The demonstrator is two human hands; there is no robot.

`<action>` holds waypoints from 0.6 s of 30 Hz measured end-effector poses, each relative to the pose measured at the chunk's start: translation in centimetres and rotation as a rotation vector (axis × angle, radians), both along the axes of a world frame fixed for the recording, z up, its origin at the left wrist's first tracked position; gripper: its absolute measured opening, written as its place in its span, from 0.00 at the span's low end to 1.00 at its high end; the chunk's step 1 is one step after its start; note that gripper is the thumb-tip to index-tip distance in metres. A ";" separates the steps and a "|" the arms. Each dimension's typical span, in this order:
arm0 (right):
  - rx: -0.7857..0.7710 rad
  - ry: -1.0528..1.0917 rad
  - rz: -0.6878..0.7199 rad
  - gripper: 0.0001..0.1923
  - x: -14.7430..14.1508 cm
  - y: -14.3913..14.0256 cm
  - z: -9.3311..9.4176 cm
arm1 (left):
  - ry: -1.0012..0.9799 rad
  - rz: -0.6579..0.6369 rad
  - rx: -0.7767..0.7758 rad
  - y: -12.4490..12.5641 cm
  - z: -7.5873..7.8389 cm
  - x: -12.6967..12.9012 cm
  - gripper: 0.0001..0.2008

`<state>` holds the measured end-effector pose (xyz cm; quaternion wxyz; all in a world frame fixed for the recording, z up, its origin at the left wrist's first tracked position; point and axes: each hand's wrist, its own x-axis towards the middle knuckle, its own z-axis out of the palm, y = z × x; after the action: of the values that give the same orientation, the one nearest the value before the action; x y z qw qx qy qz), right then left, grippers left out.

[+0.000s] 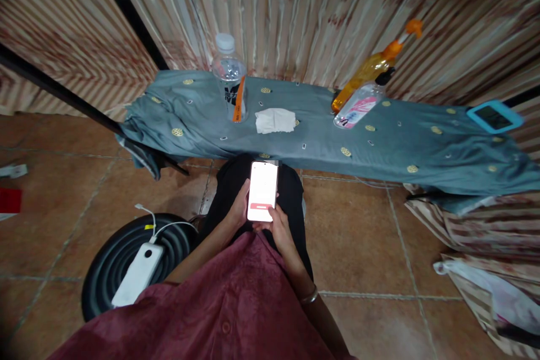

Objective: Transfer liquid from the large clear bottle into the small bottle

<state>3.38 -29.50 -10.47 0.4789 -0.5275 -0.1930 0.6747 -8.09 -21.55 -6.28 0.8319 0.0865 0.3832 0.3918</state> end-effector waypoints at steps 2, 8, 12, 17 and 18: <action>0.002 -0.001 -0.002 0.20 0.0 0.0 0.1 | 0.008 -0.006 0.003 0.0 0.0 0.0 0.34; 0.005 -0.003 0.000 0.19 0.0 0.0 0.0 | 0.010 0.007 -0.004 0.0 -0.1 0.1 0.35; 0.008 -0.004 0.002 0.19 0.0 0.0 -0.2 | -0.004 0.014 0.001 0.0 -0.2 0.0 0.35; 0.008 -0.002 0.008 0.19 0.1 0.0 -0.3 | -0.003 0.013 -0.007 0.0 -0.1 0.0 0.36; 0.009 -0.002 0.008 0.19 0.1 0.0 -0.4 | -0.003 0.011 -0.006 0.0 -0.1 0.0 0.36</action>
<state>3.49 -29.49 -10.82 0.4782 -0.5253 -0.1985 0.6753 -8.12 -21.57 -6.37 0.8307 0.0812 0.3834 0.3954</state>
